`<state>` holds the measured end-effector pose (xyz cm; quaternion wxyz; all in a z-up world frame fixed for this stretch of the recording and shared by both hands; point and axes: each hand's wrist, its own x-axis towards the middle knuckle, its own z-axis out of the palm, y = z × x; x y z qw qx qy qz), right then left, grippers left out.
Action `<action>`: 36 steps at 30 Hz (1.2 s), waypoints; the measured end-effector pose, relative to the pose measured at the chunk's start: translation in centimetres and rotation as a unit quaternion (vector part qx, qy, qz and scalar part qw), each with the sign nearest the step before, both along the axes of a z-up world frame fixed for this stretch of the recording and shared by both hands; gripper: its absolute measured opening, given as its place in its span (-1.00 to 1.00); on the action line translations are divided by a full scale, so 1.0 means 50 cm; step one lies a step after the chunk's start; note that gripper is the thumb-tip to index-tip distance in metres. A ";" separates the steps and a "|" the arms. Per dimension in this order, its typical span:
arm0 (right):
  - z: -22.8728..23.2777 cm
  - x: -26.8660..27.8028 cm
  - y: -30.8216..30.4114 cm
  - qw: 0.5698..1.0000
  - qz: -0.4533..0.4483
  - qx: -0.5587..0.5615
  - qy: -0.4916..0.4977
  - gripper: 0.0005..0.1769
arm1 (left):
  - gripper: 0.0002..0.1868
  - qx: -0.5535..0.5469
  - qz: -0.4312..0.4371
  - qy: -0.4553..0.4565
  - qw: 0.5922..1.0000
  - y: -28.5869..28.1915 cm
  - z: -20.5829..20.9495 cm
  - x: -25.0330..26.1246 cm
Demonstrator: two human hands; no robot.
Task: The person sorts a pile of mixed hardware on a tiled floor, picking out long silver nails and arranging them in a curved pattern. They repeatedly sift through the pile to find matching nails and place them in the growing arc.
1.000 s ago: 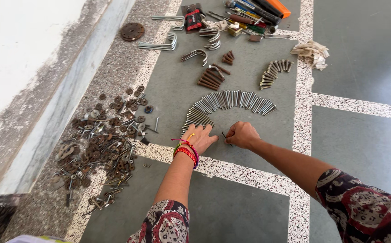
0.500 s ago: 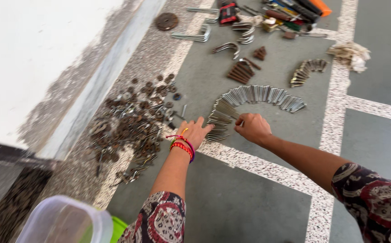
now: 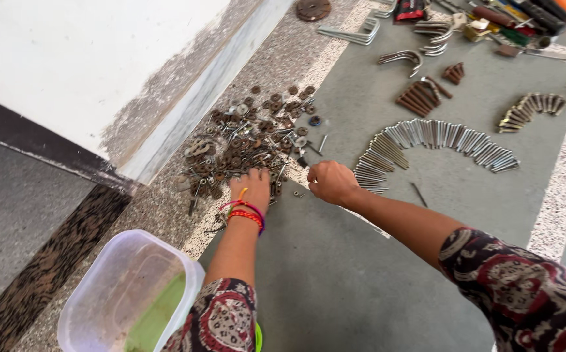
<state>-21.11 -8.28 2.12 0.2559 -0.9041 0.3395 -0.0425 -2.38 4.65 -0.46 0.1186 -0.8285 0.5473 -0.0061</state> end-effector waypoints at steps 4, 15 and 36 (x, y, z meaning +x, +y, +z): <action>-0.032 0.055 0.003 1.000 -0.015 -0.007 0.010 -0.75 | -0.43 -0.015 0.056 -0.007 0.998 0.031 0.009 0.053; -0.045 0.132 -0.010 0.995 -0.062 -0.028 -0.069 -0.59 | -0.53 -0.122 0.104 0.127 0.979 0.058 0.021 0.092; -0.031 -0.042 -0.019 0.953 -0.212 0.026 -0.214 -0.77 | -0.23 -0.131 -0.063 0.160 0.976 -0.077 0.074 -0.090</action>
